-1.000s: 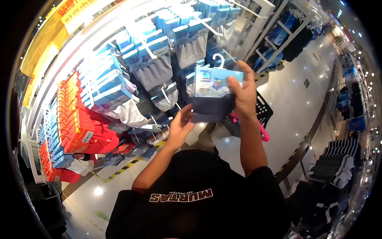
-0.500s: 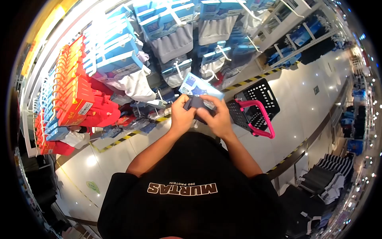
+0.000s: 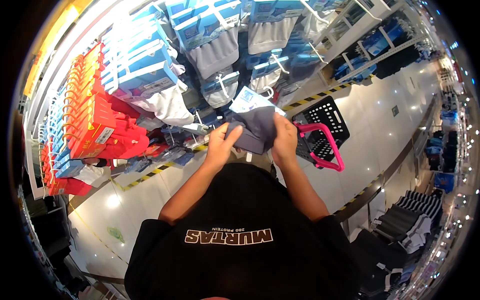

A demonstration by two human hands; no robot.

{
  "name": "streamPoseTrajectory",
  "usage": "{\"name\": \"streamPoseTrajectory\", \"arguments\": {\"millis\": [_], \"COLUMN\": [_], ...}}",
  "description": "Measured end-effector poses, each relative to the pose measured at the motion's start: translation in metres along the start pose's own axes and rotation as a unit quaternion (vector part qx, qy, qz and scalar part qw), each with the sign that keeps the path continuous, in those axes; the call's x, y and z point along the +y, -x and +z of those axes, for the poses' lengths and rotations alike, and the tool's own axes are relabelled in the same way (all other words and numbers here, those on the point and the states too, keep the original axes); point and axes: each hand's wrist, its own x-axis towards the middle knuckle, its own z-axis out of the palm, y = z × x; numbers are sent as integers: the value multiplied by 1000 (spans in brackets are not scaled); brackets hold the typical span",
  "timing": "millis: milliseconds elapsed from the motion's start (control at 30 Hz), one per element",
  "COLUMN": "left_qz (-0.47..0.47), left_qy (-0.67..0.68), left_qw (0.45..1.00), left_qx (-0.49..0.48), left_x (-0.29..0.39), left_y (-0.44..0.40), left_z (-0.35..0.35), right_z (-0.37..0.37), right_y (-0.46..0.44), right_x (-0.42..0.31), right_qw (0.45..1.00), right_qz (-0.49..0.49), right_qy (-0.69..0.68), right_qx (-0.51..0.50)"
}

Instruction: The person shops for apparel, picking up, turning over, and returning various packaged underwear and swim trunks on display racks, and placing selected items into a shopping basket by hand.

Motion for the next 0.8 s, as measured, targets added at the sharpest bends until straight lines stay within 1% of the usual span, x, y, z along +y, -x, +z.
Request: {"name": "streamPoseTrajectory", "arguments": {"millis": [33,133,167,233,300,333,400,433,467,533,633,733,800], "left_qz": [-9,-4,-18,-17,-31,-11,27,-4,-8,-14,-27,-28,-33], "left_qy": [33,22,9,-1,0,13,41,27,27,25,5,-5,-6], "left_qw": [999,1000,1000,1000,1000,1000,999,1000,1000,1000,1000,999,999], "left_qx": [4,9,12,8,2,8,14,14,12,9,-6,-26,-33], "left_x": [2,2,2,4,0,-4,-9,-1,-4,-13,-18,-20,-18], "left_y": [1,1,1,2,0,-1,-1,1,1,-1,3,7,8], "left_z": [0,-1,-1,0,-3,-3,-1,1,-1,-8,-9,-9,-8], "right_z": [8,8,7,0,5,1,-7,-9,-10,-10,6,25,36], "right_y": [1,-3,-4,-3,-8,-12,-27,-34,-42,-66,-86,-104,-116], "right_x": [-9,-21,-20,-22,-24,-29,-42,-55,-69,-93,-133,-159,-165], "right_qw": [998,995,994,997,995,995,990,990,987,970,951,947,944], "right_qz": [10,24,23,-5,-85,-99,-134,-138,-158,-243,-305,-315,-315], "right_qy": [-60,-95,-107,-79,-43,-9,-28,-19,-29,-15,29,34,44], "right_qx": [9,18,21,-12,20,28,19,36,20,6,-34,-46,-86]}}
